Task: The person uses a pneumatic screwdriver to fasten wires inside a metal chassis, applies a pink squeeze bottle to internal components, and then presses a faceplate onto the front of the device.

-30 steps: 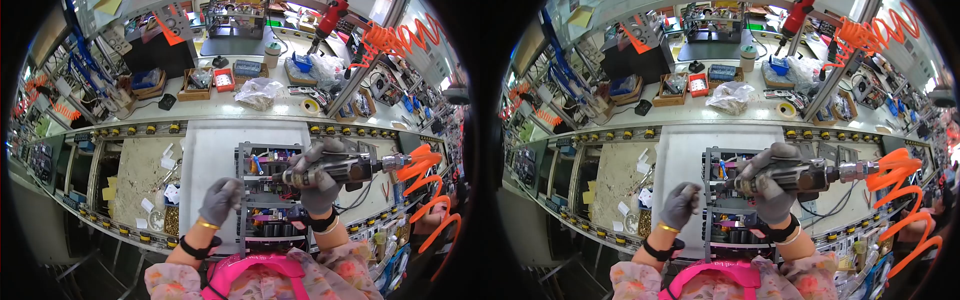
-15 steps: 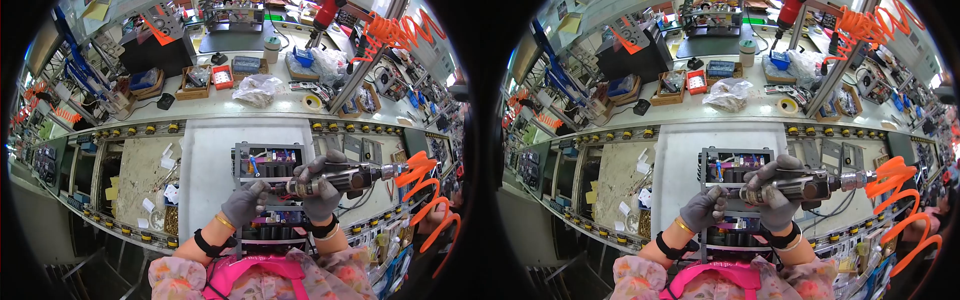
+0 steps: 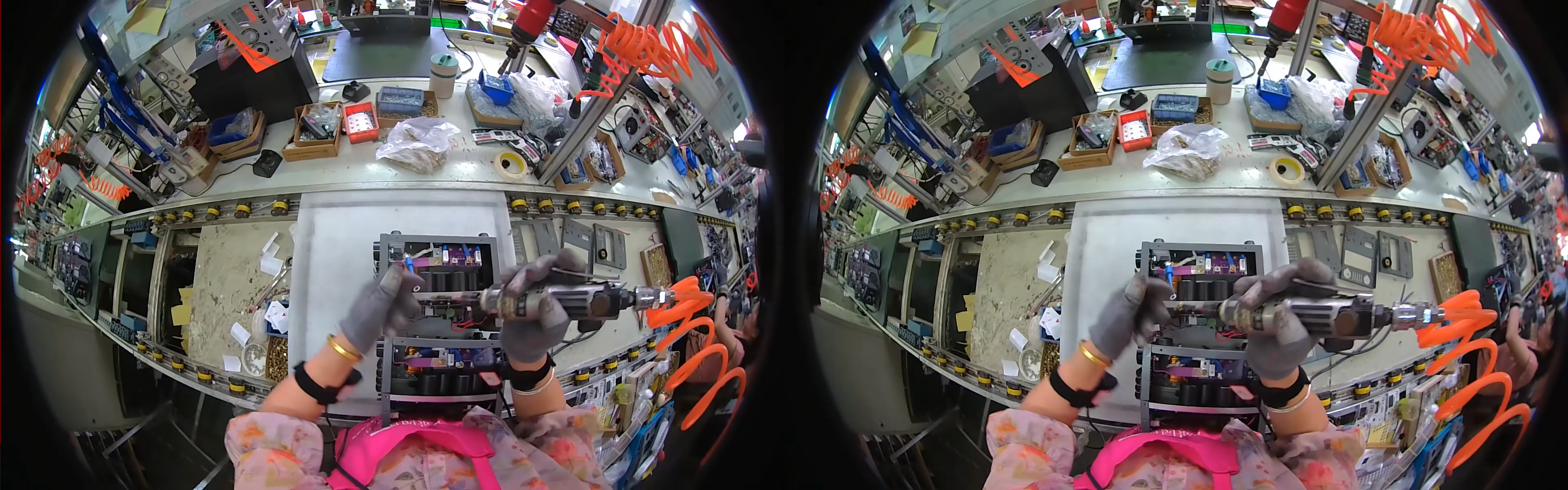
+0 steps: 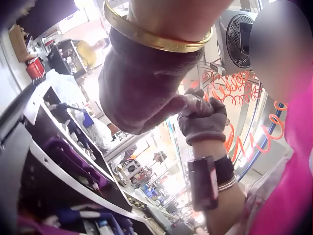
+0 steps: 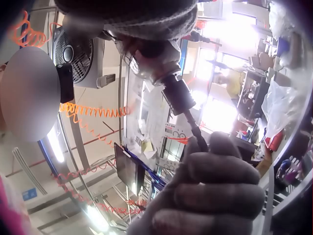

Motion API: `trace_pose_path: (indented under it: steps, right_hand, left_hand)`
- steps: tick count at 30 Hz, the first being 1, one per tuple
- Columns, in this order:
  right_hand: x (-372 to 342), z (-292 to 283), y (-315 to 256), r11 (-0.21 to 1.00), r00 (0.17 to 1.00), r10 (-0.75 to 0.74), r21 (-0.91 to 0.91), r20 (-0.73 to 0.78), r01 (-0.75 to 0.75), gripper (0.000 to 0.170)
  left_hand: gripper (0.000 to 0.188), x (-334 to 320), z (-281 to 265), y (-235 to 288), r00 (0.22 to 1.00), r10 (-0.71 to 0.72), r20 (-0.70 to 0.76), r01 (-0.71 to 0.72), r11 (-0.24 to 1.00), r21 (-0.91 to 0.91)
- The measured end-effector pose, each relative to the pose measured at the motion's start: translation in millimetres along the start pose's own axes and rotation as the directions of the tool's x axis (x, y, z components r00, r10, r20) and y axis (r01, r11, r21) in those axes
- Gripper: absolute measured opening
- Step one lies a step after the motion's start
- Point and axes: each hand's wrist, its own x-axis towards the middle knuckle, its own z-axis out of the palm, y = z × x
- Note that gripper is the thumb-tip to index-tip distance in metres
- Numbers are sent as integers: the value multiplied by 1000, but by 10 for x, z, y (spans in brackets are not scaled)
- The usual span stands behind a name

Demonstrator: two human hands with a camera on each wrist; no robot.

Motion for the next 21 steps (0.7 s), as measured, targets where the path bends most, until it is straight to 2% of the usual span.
trace_pose_path:
  steps: [1, 2, 3, 6, 7, 9, 10, 13, 14, 16, 19, 21]
  right_hand:
    - [48, -34, -17, 1000, 1000, -24, -13, -13, 24, 50]
    - [96, -50, -24, 998, 998, -52, -45, -34, 51, 50]
    - [148, -68, -25, 994, 995, -81, -78, -53, 77, 50]
    - [272, -167, 11, 989, 994, -91, -120, -53, 85, 51]
    - [311, -196, 17, 986, 994, -93, -142, -58, 84, 51]
    - [377, -269, 43, 986, 996, -62, -157, -61, 52, 51]
    - [402, -291, 66, 983, 997, -53, -179, -64, 40, 51]
    - [466, -381, 201, 984, 997, -25, -180, -78, 11, 50]
    - [484, -433, 259, 975, 997, -7, -224, -73, -9, 50]
    - [495, -516, 402, 961, 999, 5, -276, -44, -17, 49]
    - [502, -623, 569, 975, 995, 26, -221, 92, -5, 48]
    - [472, -645, 665, 981, 994, 66, -187, 91, -48, 49]
  left_hand:
    - [29, 147, -134, 13, 967, 255, 9, -246, 925, 290]
    - [28, 250, -243, 113, 869, 472, 147, -451, 635, 627]
    - [32, 352, -318, 200, 728, 585, 358, -554, 194, 809]
    - [44, 743, -429, 214, 728, 228, 646, -613, -205, 763]
    - [36, 841, -369, 229, 713, 147, 686, -646, -246, 723]
    - [24, 1039, -216, 260, 795, -146, 589, -603, -290, 743]
    - [14, 1109, -156, 231, 800, -127, 587, -599, -240, 764]
    - [17, 1313, 30, 180, 919, -69, 388, -394, -181, 901]
    - [19, 1399, 23, 98, 923, -16, 385, -382, -160, 910]
    - [19, 1474, 63, 69, 933, -47, 356, -358, -176, 917]
    - [19, 1488, 81, 65, 943, -79, 323, -332, -173, 927]
    - [19, 1492, 64, 59, 945, -78, 317, -326, -168, 930]
